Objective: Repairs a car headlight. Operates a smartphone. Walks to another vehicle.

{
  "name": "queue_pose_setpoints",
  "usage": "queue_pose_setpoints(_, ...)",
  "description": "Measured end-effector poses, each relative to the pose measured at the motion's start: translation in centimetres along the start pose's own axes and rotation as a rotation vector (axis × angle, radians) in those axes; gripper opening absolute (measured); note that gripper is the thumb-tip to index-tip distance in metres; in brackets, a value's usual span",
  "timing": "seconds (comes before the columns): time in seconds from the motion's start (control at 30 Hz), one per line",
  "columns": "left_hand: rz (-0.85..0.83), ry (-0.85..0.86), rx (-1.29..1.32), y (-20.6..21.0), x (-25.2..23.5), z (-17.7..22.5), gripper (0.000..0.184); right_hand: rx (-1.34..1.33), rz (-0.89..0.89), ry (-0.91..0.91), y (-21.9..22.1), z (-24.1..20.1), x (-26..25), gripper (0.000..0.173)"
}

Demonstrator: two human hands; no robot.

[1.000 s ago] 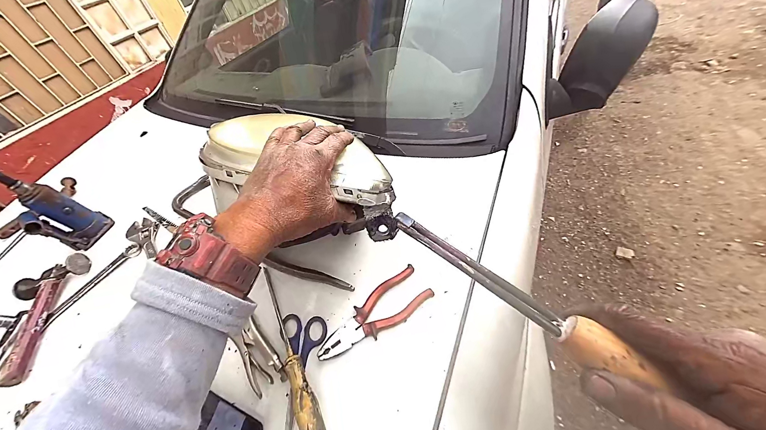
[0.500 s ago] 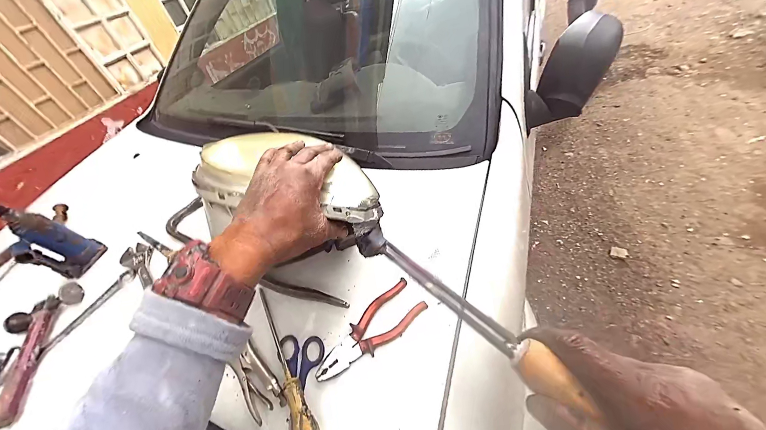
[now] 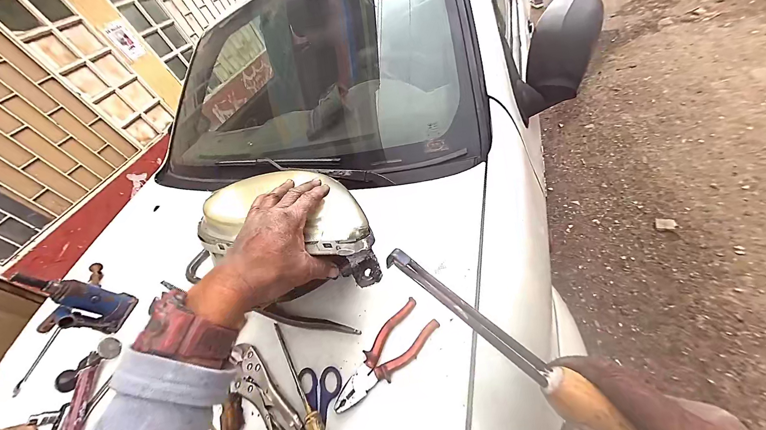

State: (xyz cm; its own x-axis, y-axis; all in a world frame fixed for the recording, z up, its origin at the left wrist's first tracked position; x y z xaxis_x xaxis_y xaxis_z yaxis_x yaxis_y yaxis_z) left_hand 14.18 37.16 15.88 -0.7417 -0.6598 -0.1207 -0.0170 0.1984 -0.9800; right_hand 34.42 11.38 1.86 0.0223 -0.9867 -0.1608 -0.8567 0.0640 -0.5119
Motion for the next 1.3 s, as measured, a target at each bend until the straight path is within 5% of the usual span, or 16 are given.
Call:
queue_pose_setpoints(0.13, -0.137, -0.056, -0.037, 0.6, -0.2, -0.7, 0.119, 0.098, -0.002, -0.003, -0.6, -0.7, -0.6, 0.045)
queue_pose_setpoints(1.3, -0.106, -0.075, -0.043, 0.7, 0.0, -0.7, 0.119, 0.261, -0.108, -0.05, -2.4, -2.6, -2.2, 0.048)
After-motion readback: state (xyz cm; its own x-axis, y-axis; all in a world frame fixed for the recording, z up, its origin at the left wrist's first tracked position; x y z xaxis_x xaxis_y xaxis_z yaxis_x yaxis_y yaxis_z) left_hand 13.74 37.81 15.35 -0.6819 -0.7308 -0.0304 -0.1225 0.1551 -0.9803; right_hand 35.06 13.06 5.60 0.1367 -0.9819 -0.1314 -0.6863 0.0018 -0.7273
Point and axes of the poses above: each hand's wrist, its own x-axis away from the middle knuckle, its own y-axis out of the palm, z = x × y, the point moved 10 cm from there along -x, towards the middle knuckle, and after that the axes turned 3 degrees about y, right-handed, at the moved point
